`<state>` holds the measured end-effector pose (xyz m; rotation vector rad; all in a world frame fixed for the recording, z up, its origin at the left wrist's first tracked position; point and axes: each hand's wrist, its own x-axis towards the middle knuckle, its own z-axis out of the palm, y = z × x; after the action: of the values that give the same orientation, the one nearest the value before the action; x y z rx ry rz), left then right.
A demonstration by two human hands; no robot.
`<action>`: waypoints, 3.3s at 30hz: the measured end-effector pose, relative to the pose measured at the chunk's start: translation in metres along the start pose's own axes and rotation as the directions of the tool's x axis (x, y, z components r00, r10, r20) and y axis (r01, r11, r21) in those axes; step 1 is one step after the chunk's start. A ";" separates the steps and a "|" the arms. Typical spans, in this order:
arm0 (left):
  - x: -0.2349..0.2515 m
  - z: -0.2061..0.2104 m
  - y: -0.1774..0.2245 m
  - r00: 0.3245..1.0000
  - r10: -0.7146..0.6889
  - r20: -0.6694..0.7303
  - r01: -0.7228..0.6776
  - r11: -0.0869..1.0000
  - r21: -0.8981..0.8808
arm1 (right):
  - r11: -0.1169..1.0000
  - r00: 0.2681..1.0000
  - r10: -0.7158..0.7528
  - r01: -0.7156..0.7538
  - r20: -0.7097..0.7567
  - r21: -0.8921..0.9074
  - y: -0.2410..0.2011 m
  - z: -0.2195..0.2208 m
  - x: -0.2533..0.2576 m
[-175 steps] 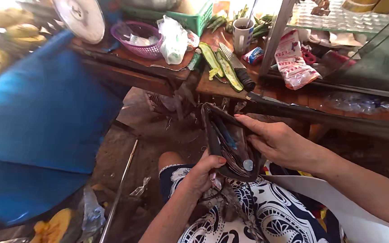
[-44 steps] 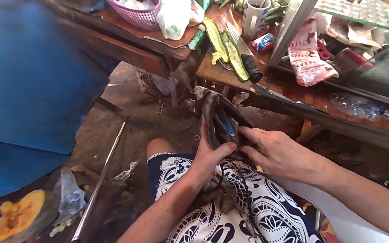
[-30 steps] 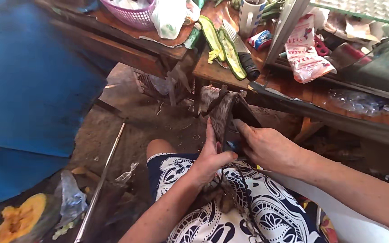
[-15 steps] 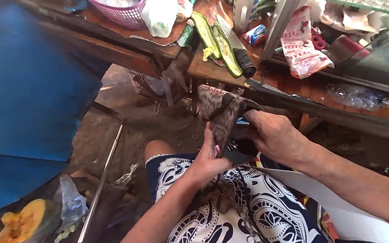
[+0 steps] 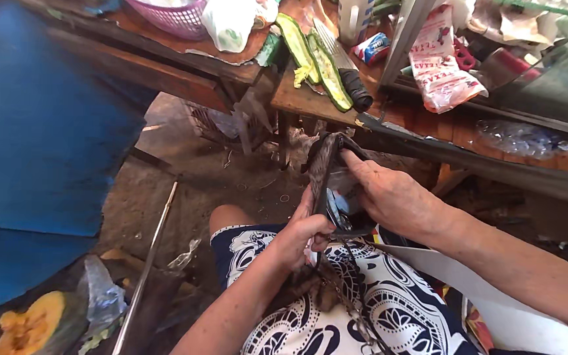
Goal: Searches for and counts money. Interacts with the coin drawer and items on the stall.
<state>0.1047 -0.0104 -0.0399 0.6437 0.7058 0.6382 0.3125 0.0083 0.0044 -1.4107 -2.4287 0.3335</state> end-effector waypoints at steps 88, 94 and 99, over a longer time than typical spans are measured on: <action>0.000 0.010 -0.010 0.958 0.121 -0.259 -0.083 0.985 0.154 | 0.973 0.962 -0.216 0.198 -0.164 -0.118 -0.008 -0.005 0.003; -0.006 0.015 -0.004 0.966 0.110 -0.232 -0.067 0.980 0.186 | 0.967 0.953 -0.221 0.187 -0.205 -0.172 -0.007 0.002 0.004; -0.008 0.013 -0.001 0.967 0.117 -0.226 -0.072 0.978 0.196 | 0.968 0.960 -0.209 0.176 -0.184 -0.180 -0.008 0.000 0.007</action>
<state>0.1105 -0.0208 -0.0299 0.7862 0.9694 0.7506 0.3026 0.0102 0.0085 -1.1887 -2.4411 -0.0526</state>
